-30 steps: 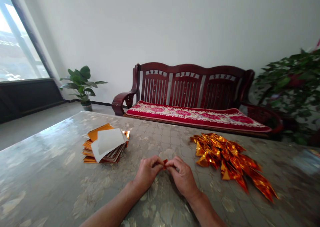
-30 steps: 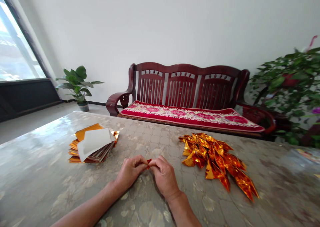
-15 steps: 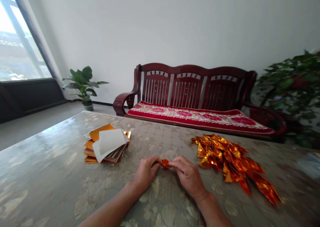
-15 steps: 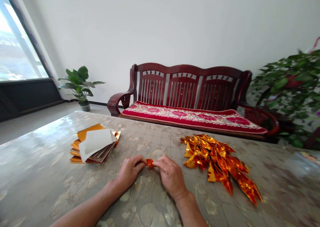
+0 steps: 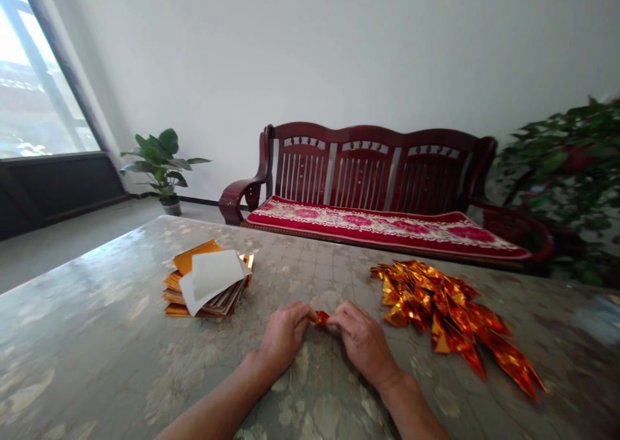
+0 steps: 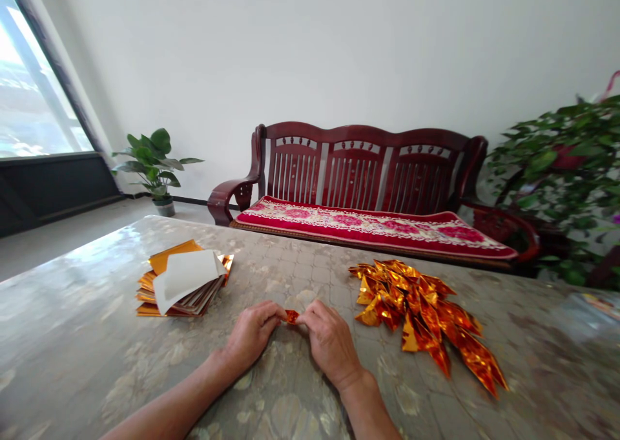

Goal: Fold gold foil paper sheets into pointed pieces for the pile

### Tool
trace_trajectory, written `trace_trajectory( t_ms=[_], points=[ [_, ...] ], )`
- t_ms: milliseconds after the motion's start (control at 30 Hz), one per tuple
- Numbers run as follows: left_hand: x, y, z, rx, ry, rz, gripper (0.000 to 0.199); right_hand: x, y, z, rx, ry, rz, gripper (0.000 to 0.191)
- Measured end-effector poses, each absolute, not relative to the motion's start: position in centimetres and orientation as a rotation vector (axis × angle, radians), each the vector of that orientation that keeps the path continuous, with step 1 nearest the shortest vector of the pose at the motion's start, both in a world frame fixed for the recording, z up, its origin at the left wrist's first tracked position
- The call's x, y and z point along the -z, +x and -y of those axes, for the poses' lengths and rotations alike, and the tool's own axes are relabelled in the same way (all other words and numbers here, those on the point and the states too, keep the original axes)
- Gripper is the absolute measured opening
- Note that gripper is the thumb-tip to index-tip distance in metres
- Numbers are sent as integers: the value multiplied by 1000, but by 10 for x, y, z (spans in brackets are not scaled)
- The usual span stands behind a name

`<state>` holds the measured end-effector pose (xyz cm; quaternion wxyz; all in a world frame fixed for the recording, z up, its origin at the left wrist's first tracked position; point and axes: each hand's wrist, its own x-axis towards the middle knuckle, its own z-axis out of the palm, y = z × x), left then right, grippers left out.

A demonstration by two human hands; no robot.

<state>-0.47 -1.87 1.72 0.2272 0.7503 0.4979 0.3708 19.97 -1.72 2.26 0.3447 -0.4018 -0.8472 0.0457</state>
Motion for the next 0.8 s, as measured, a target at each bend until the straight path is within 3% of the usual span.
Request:
trace_trajectory(
  t_ms=[800],
  points=[
    [-17,-5,18,-991,2135,-1457,27,-18,201,16,-46,-1138,2200,25]
  ],
)
